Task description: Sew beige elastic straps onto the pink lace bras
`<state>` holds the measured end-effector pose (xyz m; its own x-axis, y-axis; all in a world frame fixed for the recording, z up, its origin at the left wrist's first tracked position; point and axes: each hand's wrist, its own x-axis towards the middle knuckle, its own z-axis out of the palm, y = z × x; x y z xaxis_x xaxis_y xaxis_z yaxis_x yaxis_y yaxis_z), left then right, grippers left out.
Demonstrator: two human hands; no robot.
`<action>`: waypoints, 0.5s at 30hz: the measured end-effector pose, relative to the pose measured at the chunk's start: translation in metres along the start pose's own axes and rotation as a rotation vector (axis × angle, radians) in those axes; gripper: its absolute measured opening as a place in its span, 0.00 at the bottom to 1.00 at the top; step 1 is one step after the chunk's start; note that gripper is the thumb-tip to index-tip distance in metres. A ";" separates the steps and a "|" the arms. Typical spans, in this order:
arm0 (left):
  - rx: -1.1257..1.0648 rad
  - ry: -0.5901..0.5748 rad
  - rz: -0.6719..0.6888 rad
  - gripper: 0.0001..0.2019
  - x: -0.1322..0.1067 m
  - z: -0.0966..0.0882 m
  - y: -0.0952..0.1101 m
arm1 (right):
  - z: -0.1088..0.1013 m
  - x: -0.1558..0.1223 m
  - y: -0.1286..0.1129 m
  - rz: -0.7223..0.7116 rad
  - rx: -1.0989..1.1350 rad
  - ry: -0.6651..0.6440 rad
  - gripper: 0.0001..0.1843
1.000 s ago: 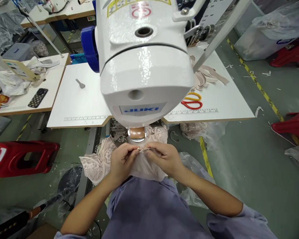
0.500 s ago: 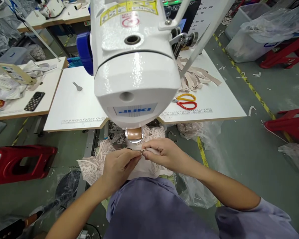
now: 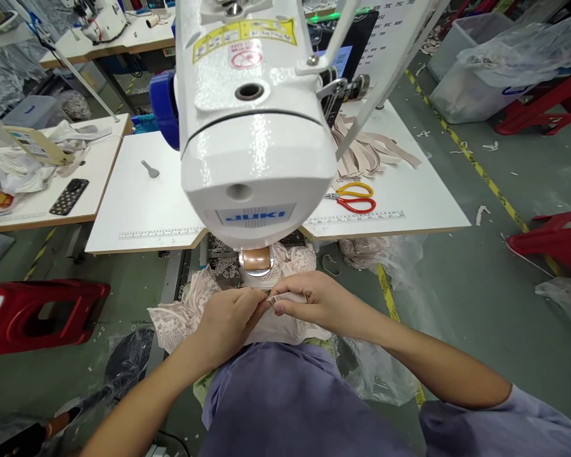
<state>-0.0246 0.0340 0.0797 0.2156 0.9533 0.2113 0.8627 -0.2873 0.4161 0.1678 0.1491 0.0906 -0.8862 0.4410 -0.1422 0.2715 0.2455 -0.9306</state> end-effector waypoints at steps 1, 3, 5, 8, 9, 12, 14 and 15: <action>0.013 -0.004 0.007 0.14 -0.001 0.002 0.000 | 0.000 -0.001 0.000 -0.007 0.000 0.011 0.07; 0.038 -0.006 0.007 0.14 -0.001 0.004 0.001 | 0.001 -0.001 0.001 -0.034 -0.022 0.041 0.08; 0.065 -0.013 -0.011 0.15 0.002 0.004 0.003 | 0.000 0.001 0.000 -0.078 -0.091 0.082 0.08; 0.058 -0.020 -0.116 0.17 0.009 0.002 0.000 | -0.008 0.016 -0.004 -0.140 -0.243 0.130 0.08; 0.059 0.008 -0.165 0.16 0.011 0.002 -0.003 | -0.012 0.023 -0.007 -0.134 -0.285 0.133 0.08; 0.189 0.157 -0.139 0.08 0.013 0.004 -0.020 | -0.025 0.046 -0.016 -0.039 -0.383 0.110 0.07; 0.330 0.225 0.045 0.12 0.011 0.006 -0.035 | -0.030 0.058 -0.021 0.000 -0.452 0.087 0.10; 0.386 0.231 0.141 0.15 0.009 0.007 -0.042 | -0.031 0.061 -0.023 0.002 -0.484 0.078 0.11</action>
<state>-0.0552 0.0553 0.0578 0.2736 0.8492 0.4516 0.9486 -0.3159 0.0194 0.1187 0.1971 0.1138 -0.8597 0.5008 -0.1005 0.4327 0.6096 -0.6642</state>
